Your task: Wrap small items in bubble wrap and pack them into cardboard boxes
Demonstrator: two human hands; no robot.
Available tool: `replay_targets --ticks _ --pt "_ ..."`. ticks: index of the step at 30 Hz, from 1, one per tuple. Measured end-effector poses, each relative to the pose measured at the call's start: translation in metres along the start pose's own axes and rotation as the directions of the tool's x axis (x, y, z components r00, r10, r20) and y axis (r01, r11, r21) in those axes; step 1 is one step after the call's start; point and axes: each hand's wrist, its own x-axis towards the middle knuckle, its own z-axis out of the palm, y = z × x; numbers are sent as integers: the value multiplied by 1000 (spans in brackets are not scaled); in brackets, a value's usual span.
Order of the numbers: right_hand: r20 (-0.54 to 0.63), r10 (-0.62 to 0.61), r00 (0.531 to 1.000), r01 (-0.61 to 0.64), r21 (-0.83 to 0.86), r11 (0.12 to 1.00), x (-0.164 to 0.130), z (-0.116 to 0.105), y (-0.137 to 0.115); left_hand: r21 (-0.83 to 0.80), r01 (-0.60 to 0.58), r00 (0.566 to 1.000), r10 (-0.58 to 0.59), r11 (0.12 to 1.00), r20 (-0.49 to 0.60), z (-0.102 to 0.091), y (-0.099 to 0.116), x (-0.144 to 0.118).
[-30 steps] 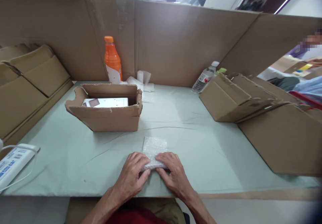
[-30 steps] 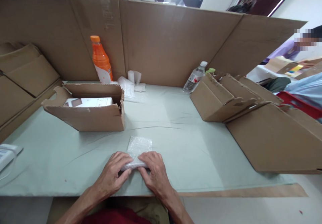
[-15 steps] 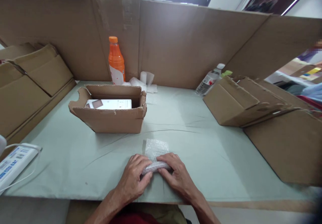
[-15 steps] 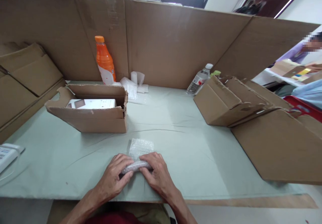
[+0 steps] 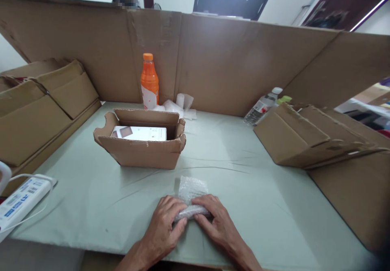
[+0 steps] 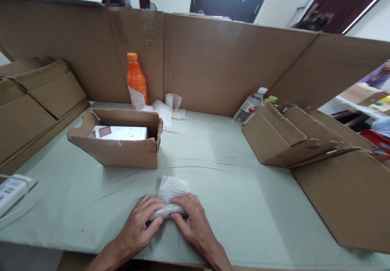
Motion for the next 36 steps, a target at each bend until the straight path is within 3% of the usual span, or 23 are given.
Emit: replay_targets --ticks 6,10,14,19,27,31,36 --pt "46 62 997 -61 -32 998 -2 -11 -5 89 48 999 -48 995 -5 -6 -3 -1" --pt "29 75 997 -74 -44 996 3 -11 -6 120 161 980 -173 980 94 -21 -1 12" --pt "-74 46 996 -56 -128 990 5 -5 1 169 216 951 -246 962 185 -34 -1 26" --pt "-103 45 994 -69 -246 967 5 0 5 234 174 965 -213 956 152 -35 -2 30" --pt "-93 39 995 -65 -301 951 8 -1 11 306 163 975 -201 938 97 -30 -3 37" --pt "-64 48 997 -63 -257 964 12 -1 5 308 164 975 -201 937 92 -28 -5 38" --pt "-78 78 994 -81 -28 996 17 -5 -9 219 151 984 -168 964 58 -32 -4 34"
